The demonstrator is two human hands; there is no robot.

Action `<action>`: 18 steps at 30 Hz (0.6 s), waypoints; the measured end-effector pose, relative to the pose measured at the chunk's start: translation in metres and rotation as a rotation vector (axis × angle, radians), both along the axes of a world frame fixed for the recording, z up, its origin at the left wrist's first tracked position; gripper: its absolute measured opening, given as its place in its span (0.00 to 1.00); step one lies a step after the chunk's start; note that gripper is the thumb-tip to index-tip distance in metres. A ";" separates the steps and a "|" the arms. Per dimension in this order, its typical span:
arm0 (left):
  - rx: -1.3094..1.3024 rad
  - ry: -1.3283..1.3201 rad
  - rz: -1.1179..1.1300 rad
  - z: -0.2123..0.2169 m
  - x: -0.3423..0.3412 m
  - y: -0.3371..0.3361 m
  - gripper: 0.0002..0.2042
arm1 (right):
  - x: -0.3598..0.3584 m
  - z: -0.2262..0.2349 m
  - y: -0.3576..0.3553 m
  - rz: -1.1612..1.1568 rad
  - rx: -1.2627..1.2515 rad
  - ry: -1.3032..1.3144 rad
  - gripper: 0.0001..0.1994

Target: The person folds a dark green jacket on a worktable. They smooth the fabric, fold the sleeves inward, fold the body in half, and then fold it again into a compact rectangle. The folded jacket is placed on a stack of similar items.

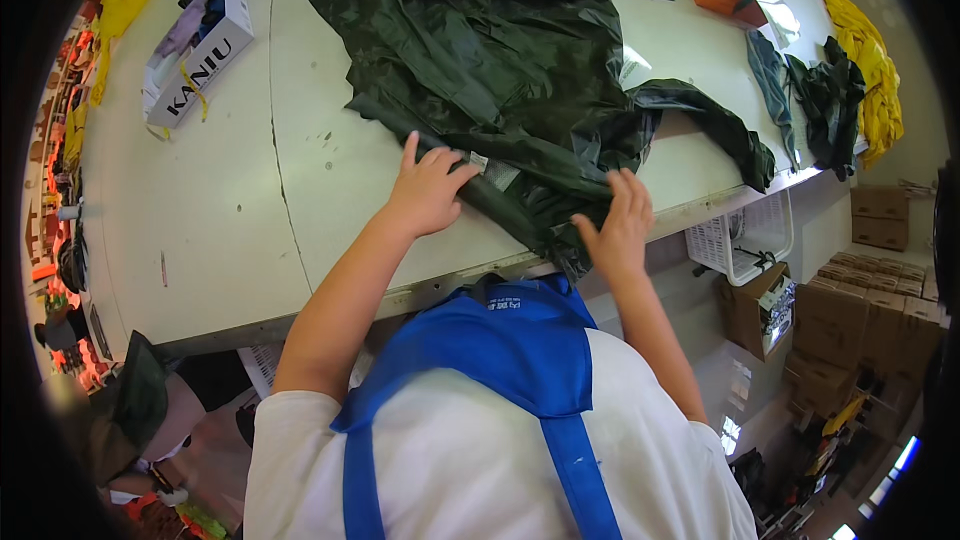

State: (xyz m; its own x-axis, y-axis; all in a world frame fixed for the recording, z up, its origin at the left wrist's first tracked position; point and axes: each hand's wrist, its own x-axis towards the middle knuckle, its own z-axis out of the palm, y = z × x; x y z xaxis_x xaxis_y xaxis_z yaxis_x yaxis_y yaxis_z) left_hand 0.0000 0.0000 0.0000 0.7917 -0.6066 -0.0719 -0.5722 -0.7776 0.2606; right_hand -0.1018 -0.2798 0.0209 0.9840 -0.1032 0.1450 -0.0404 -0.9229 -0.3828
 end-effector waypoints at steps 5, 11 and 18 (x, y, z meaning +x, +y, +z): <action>0.409 0.320 0.068 0.042 -0.001 0.026 0.13 | 0.002 -0.011 -0.011 0.145 0.291 0.083 0.20; -0.974 1.671 0.659 0.003 -0.052 -0.055 0.18 | -0.010 0.004 0.020 0.541 0.449 0.225 0.19; -1.393 1.204 0.667 -0.004 -0.044 -0.079 0.20 | 0.069 -0.091 -0.120 -0.448 0.194 -0.156 0.08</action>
State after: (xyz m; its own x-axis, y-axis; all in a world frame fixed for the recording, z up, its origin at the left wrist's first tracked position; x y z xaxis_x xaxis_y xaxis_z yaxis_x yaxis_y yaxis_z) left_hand -0.0436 -0.0793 -0.0040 0.7927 -0.3819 -0.4751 0.5926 0.3004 0.7474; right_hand -0.0327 -0.3999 -0.0705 0.8055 -0.5491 0.2229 -0.3442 -0.7396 -0.5784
